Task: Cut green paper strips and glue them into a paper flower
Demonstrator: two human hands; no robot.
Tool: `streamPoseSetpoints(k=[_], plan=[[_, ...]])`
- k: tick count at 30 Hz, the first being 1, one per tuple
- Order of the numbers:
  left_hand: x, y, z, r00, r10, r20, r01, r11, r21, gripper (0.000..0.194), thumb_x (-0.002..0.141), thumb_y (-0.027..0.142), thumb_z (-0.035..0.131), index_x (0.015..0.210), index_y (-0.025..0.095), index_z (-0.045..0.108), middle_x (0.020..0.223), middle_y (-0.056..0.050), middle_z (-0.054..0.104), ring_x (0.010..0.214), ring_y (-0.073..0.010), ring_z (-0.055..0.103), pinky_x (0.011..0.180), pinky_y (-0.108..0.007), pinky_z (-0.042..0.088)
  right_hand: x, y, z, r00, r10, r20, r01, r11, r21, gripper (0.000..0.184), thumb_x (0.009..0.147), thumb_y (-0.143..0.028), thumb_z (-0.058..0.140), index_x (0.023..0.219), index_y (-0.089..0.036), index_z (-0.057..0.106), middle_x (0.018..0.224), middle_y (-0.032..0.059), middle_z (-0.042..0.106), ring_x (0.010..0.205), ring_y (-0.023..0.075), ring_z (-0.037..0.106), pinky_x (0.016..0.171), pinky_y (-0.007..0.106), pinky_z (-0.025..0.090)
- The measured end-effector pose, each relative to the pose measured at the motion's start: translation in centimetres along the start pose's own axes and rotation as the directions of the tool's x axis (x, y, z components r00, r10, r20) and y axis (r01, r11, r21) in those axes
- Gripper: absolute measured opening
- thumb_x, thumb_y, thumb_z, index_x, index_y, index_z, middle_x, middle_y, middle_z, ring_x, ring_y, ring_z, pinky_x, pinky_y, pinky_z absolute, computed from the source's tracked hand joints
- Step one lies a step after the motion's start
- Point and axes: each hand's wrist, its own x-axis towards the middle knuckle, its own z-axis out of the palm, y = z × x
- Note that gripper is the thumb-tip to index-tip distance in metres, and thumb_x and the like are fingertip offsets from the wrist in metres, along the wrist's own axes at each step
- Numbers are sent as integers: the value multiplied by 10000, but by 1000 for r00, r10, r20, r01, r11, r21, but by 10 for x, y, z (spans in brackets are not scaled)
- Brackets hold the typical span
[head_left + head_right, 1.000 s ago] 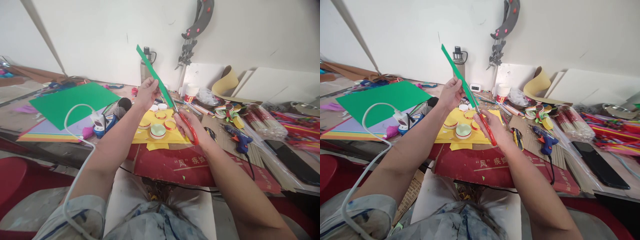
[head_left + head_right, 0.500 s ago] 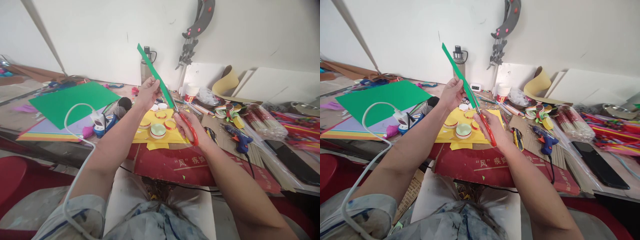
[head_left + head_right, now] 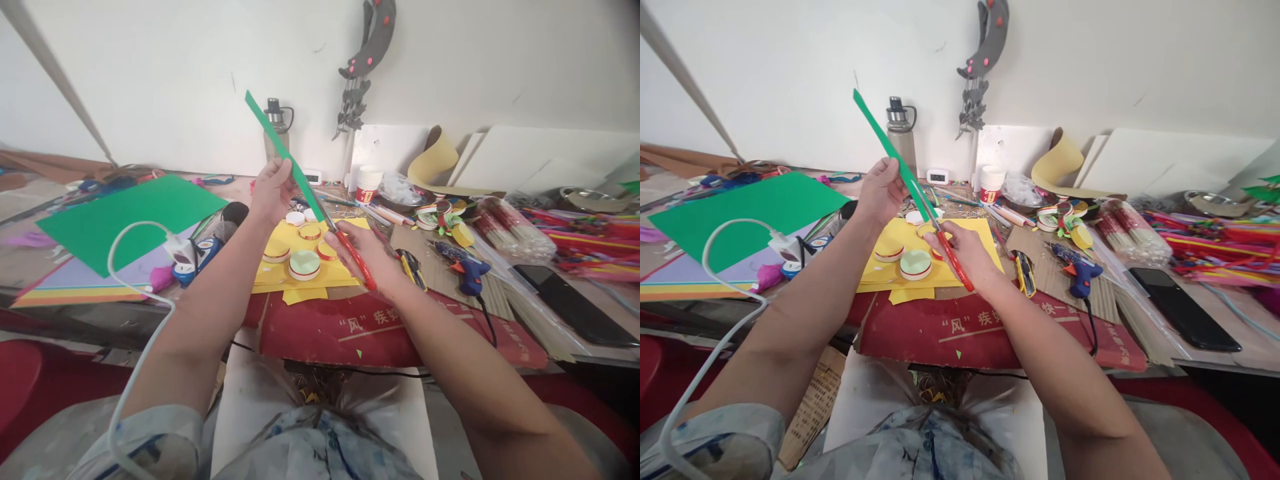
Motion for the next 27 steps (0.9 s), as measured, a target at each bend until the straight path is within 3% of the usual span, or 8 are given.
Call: streamPoseSetpoints(k=[3,12,20,27], plan=[[2,1,-2,1000,19,-1,-19,1000,10,278,946,327,771,829,236,535,651,63,632,610,-69,667,568,-179,501,1,-2,-2,1000,-14,-2,14,1000,-18,593,850,-808,643,764,-244,483,562,-71,339,504,106,345,463,255,251],[-7,1,6,998,-55,19,54,997,50,360,944,267,781,771,206,472,623,79,592,529,-44,605,512,-173,442,6,9,2,994,96,49,-101,988,116,615,821,-843,636,868,-241,521,554,-71,440,398,113,402,382,262,329],[-6,-2,5,996,-82,36,81,996,37,235,977,252,732,844,213,541,647,78,612,576,-44,628,546,-169,454,4,10,2,1000,7,27,-9,998,59,639,881,-861,546,828,-224,532,565,-56,441,443,97,397,423,258,306],[-6,-3,7,994,-107,28,107,994,-22,189,984,248,717,877,224,564,654,71,635,569,-52,618,545,-169,468,2,10,3,999,19,35,-20,999,47,628,889,-869,537,819,-250,463,565,-63,452,409,106,450,416,266,366]])
